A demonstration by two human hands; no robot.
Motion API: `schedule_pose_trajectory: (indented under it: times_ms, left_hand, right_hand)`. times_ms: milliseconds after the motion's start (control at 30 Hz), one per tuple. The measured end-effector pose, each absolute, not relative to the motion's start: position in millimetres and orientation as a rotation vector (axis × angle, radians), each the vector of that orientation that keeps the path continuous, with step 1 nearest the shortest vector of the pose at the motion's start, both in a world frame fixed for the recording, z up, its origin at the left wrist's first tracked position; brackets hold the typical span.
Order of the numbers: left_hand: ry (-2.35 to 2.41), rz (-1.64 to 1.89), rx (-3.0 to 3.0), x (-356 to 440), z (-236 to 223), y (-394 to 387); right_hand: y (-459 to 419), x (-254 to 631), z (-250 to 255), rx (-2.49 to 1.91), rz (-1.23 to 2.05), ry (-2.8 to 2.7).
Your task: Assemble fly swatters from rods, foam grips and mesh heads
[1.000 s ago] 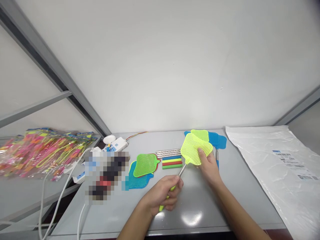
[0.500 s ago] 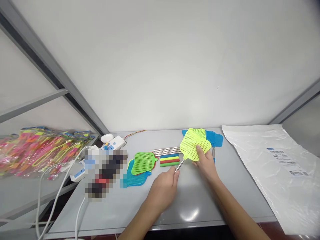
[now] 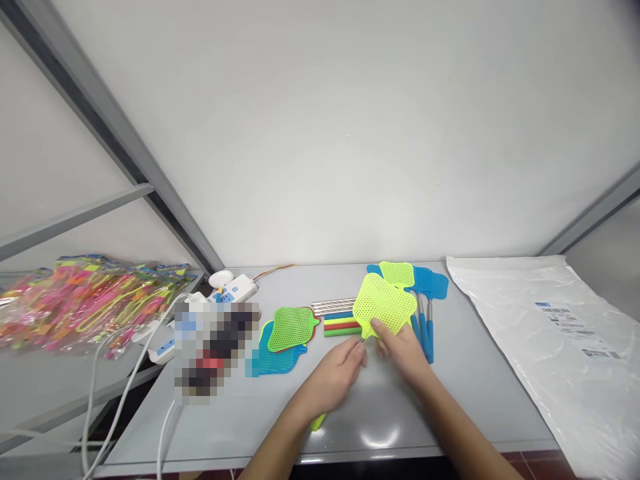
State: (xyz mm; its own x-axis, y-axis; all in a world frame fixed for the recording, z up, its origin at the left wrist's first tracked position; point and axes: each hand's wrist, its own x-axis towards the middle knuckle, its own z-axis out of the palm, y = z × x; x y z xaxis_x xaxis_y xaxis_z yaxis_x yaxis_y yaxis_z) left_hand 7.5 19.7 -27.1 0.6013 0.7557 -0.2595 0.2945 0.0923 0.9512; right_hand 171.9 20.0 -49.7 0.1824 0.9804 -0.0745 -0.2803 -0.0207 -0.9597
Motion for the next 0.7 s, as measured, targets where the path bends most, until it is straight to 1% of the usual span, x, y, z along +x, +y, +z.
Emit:
schedule_pose_trajectory:
  times_ms: [133, 267, 367, 500, 567, 700]
  left_hand:
    - [0.948, 0.421, 1.71, 5.4, -20.9, 18.1]
    - [0.969, 0.318, 1.85, 4.6, -14.1, 19.4]
    - [0.965, 0.272, 1.917, 9.4, -10.3, 23.6]
    - [0.961, 0.225, 1.995, 14.8, -6.0, 27.1]
    - [0.961, 0.198, 2.018, 11.6, -3.8, 27.8]
    - [0.957, 0.119, 2.028, -5.3, 0.8, 31.5]
  right_hand:
    - [28.4, 214.7, -36.4, -1.111, 1.042, -0.663]
    - [30.2, 243.5, -27.6, -1.067, 0.928, -0.568]
    - [19.8, 226.0, -35.5, -1.054, 0.968, -0.582]
    - [4.5, 195.0, -48.6, -1.086, 1.162, -0.669]
    - [3.0, 200.7, -46.3, -1.067, 1.168, -0.659]
    - [11.2, 246.5, -28.0, -0.997, 1.031, -0.557]
